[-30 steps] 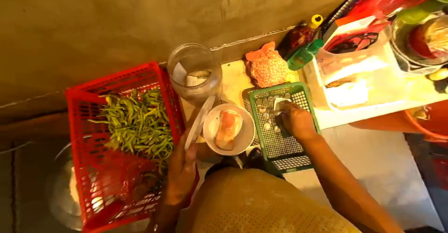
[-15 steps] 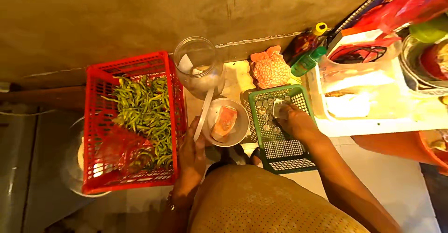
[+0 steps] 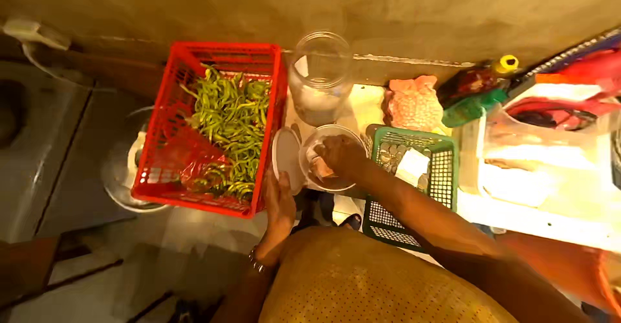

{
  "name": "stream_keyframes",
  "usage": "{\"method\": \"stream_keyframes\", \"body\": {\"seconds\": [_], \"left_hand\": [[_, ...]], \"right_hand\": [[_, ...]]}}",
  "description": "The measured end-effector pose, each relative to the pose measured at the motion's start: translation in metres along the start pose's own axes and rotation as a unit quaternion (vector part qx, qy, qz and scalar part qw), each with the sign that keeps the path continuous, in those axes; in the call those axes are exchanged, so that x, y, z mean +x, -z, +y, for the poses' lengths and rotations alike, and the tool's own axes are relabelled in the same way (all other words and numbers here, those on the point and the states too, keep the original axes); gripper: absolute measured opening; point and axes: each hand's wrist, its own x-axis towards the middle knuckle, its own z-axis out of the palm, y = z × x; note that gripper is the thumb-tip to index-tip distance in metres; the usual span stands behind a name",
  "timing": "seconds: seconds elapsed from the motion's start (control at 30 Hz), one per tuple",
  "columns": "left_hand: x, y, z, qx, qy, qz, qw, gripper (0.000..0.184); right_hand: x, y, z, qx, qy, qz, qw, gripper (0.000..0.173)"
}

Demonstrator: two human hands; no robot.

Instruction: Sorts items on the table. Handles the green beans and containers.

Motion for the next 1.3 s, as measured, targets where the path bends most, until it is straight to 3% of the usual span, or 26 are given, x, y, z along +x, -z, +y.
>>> {"method": "stream_keyframes", "body": {"seconds": [0.07,0.13,0.23,0.3,0.37,0.47,0.53,0.6,0.67,0.8,0.9,1.03,1.17,1.3], "left_hand": [[0.001,0.0,-0.005,0.01,-0.019,0.014,1.0,0.057],[0.005,0.0,-0.006,0.05,-0.067,0.02,0.996,0.068],[0.004,0.0,-0.001,0.159,-0.124,0.007,0.98,0.071],[0.001,0.001,0.006,0.234,-0.117,-0.036,0.965,0.066],[0.0,0.003,0.01,0.272,-0.105,-0.071,0.954,0.065],[-0.001,0.015,0.018,0.319,-0.102,-0.105,0.936,0.069],[-0.001,0.026,0.031,0.371,-0.1,-0.127,0.915,0.071],[-0.003,0.033,0.045,0.409,-0.09,-0.144,0.897,0.07],[-0.004,0.037,0.058,0.442,-0.071,-0.151,0.881,0.068],[0.001,0.041,0.067,0.456,-0.042,-0.174,0.872,0.064],[0.008,0.036,0.055,0.426,-0.061,-0.178,0.885,0.055],[0.011,0.023,0.042,0.393,-0.071,-0.169,0.901,0.059],[0.006,0.014,0.041,0.359,-0.18,-0.132,0.906,0.064],[0.0,0.001,0.05,0.375,-0.303,-0.162,0.861,0.063]], "right_hand": [[-0.001,0.001,-0.003,-0.036,-0.018,-0.029,0.999,0.048],[-0.001,0.009,-0.004,-0.019,-0.026,-0.037,0.999,0.03],[-0.012,0.038,-0.006,0.074,-0.043,0.039,0.996,0.015],[-0.026,0.062,-0.005,0.197,-0.083,0.088,0.973,0.016],[-0.045,0.079,0.0,0.363,-0.119,0.114,0.917,0.023],[-0.075,0.082,0.012,0.616,-0.102,0.107,0.774,0.028],[-0.089,0.076,0.017,0.697,-0.091,0.108,0.703,0.022],[-0.099,0.069,0.018,0.736,-0.078,0.116,0.663,0.02],[-0.106,0.063,0.018,0.75,-0.062,0.123,0.647,0.022],[-0.111,0.059,0.012,0.747,-0.075,0.129,0.648,0.016],[-0.108,0.058,0.008,0.738,-0.076,0.136,0.657,0.023],[-0.08,0.053,-0.007,0.589,-0.192,0.151,0.77,0.03],[-0.048,0.037,-0.019,0.427,-0.222,0.134,0.866,0.043],[-0.073,0.059,-0.029,0.314,-0.196,0.204,0.906,0.046]]}}
